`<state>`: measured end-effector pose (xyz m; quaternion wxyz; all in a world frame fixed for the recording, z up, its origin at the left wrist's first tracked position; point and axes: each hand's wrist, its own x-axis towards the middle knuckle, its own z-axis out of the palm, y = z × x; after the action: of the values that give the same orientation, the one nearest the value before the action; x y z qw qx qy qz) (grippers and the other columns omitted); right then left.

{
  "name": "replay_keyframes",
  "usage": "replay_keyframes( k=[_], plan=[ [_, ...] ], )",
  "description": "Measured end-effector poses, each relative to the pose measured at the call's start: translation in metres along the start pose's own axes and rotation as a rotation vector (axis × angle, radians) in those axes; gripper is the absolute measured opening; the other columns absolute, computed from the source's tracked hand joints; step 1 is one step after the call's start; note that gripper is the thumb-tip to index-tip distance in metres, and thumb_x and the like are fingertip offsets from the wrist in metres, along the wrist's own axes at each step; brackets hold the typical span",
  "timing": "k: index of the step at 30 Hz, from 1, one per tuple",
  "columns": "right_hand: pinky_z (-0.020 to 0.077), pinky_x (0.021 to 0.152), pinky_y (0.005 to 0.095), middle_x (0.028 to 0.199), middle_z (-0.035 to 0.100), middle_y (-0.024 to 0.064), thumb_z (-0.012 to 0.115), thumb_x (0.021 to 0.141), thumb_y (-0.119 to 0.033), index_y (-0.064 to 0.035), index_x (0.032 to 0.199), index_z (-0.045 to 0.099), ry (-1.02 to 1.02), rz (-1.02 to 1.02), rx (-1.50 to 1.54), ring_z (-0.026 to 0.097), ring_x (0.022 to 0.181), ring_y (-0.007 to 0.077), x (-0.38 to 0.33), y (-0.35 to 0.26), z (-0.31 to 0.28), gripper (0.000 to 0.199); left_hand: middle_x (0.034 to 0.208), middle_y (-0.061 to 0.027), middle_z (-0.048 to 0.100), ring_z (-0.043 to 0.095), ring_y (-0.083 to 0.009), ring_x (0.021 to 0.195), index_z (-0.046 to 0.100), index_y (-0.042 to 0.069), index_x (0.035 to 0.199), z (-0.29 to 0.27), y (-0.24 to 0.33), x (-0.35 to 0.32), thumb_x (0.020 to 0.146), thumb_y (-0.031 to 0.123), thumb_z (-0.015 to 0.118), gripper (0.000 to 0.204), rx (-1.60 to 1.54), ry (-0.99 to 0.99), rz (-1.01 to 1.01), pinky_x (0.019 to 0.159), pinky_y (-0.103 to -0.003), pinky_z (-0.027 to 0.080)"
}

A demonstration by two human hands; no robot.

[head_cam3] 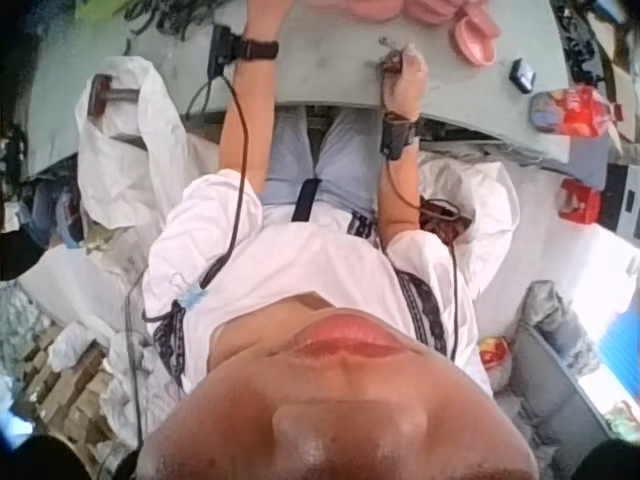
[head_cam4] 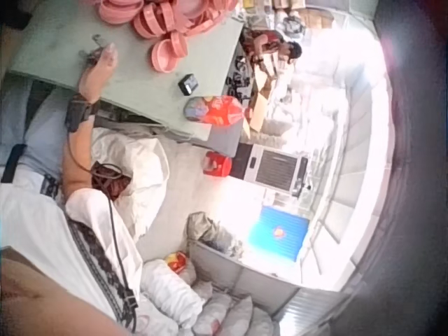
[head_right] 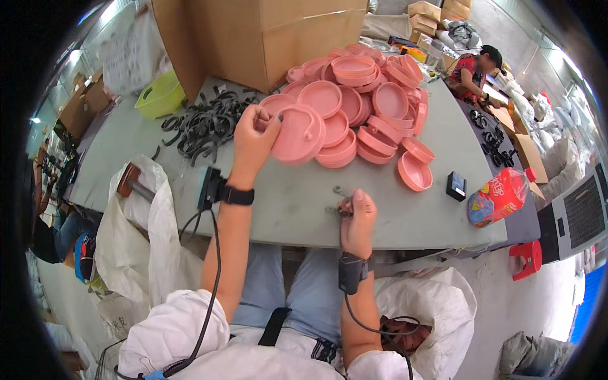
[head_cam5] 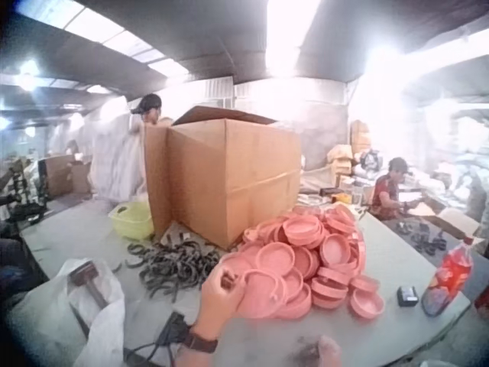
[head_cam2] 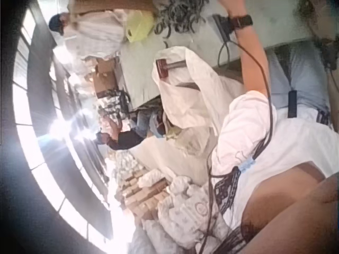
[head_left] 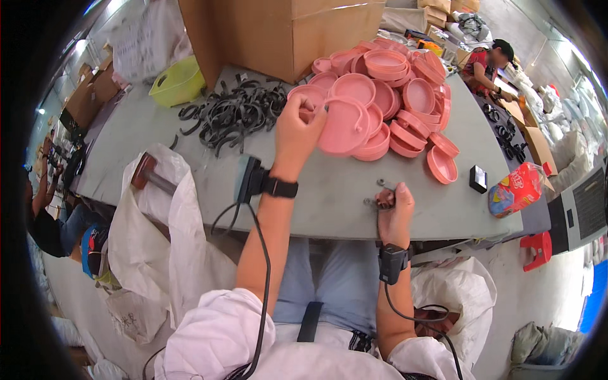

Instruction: Manually attaching rubber or plastic gaskets/straps into circular pink plastic lids.

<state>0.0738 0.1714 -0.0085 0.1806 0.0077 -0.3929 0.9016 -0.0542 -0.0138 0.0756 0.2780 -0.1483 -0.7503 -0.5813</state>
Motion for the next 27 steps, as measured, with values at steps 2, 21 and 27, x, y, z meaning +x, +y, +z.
replay_keyframes(
  k=[2,21,27],
  plan=[
    [0.0376,0.07,0.0268,0.071,0.044,-0.0015,0.058,0.094,-0.023,-0.0069,0.081,0.056,-0.03,-0.037,-0.03,0.042,0.07,0.0102,0.002,0.002,-0.006,0.021,0.079,-0.0102,0.057,0.059,-0.0236,0.069,0.052,0.003,0.094,-0.02,0.009,-0.035,0.078,0.018,0.069,0.027,0.067,0.033,-0.005,0.064,-0.035,0.047],
    [0.0345,0.086,0.0398,0.092,0.061,0.0031,0.072,0.073,-0.022,-0.0119,0.08,0.067,-0.568,-0.657,-1.501,0.054,0.094,0.0235,-0.015,0.028,0.067,0.013,0.114,-0.0048,0.056,0.052,-0.025,0.109,0.06,0.02,0.12,-0.068,-0.024,-0.13,0.065,0.033,0.079,0.059,0.556,-0.348,0.059,0.094,-0.042,0.035],
    [0.0352,0.086,0.0421,0.085,0.06,0.0028,0.071,0.074,-0.025,-0.0113,0.078,0.066,-0.691,-0.416,-1.645,0.055,0.095,0.0245,0.0,0.024,0.075,0.015,0.112,-0.0023,0.055,0.05,-0.0232,0.11,0.062,0.022,0.114,-0.074,-0.021,-0.126,0.067,0.036,0.078,0.052,0.457,-0.426,-0.004,0.099,-0.043,0.03]
  ],
)
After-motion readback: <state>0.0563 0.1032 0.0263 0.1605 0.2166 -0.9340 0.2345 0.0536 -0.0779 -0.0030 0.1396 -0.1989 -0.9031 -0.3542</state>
